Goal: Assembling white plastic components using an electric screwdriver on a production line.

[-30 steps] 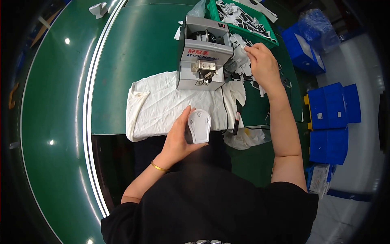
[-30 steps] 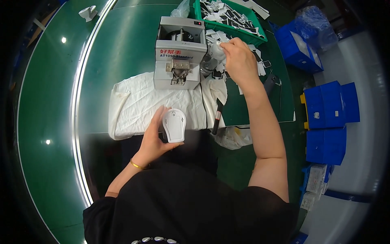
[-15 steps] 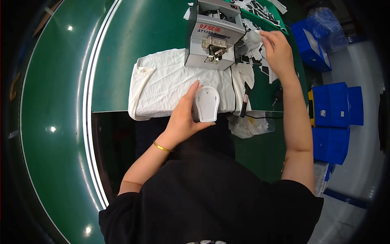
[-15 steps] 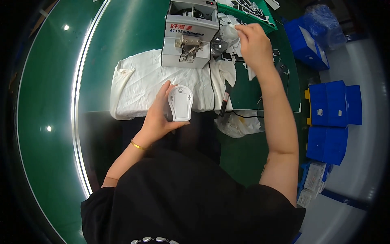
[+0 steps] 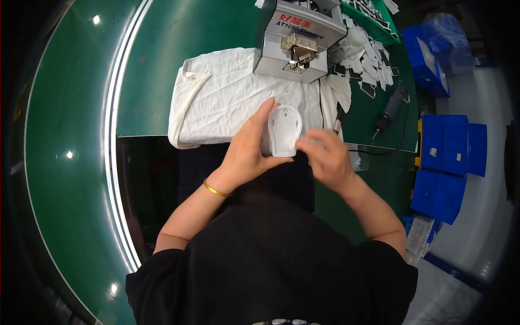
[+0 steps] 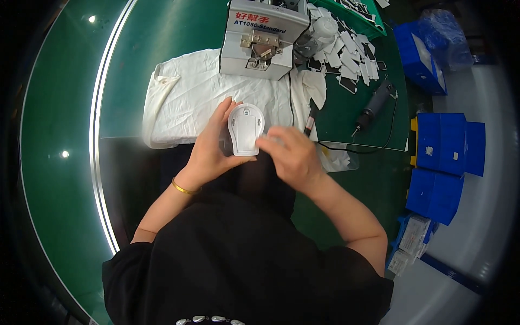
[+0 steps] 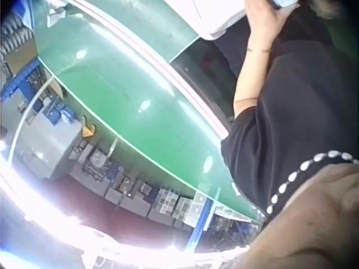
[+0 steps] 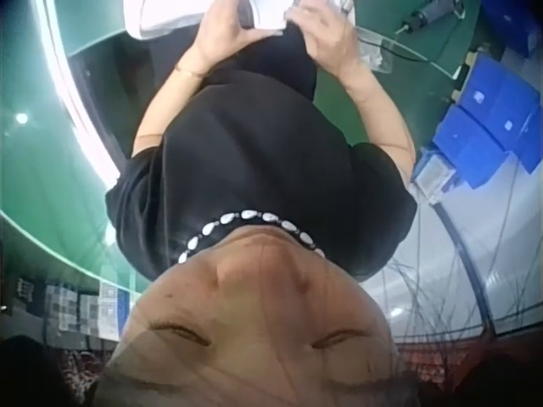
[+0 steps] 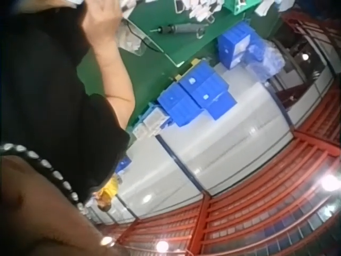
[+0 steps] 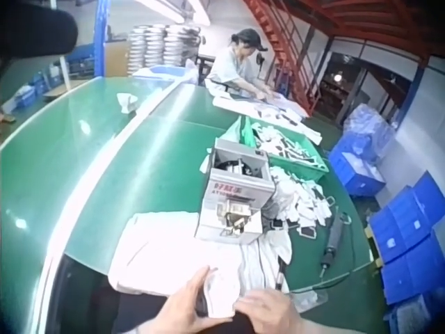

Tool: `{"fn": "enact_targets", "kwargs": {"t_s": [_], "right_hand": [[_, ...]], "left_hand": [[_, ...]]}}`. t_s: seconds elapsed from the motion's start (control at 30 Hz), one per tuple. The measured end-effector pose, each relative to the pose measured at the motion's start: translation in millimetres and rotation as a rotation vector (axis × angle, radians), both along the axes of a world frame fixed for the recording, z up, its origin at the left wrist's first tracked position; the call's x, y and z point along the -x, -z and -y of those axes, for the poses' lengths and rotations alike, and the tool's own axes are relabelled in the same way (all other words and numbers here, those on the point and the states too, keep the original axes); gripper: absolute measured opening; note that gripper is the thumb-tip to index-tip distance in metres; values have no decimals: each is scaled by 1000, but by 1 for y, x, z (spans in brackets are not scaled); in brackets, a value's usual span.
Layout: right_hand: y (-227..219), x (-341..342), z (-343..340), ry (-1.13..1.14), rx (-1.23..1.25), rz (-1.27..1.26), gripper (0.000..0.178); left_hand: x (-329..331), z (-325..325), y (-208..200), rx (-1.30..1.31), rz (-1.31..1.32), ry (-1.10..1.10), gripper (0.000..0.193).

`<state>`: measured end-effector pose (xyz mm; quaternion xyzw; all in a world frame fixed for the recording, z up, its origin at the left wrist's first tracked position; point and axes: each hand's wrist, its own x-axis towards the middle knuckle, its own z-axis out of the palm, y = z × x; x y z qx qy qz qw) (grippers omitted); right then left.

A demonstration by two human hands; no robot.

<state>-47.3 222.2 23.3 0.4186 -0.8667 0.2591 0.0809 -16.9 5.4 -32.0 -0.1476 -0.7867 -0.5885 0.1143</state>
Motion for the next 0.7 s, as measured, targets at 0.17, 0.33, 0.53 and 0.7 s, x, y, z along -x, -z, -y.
{"fn": "enact_targets", "kwargs": {"t_s": [0.17,0.33,0.53,0.7], "right_hand": [[8,12,1,57,57,-26,34],[11,-4,-4,-28,52,43,33],[17,-3,-1,21,93,-19,29],[13,36,-10,110,66,-130,23]], "left_hand": [[1,0,0,-11,-7,12,115],[-1,1,0,18,3,8,115],[-3,1,-2,-14,1,19,118],[2,1,-6,2,-5,17,121]]}}
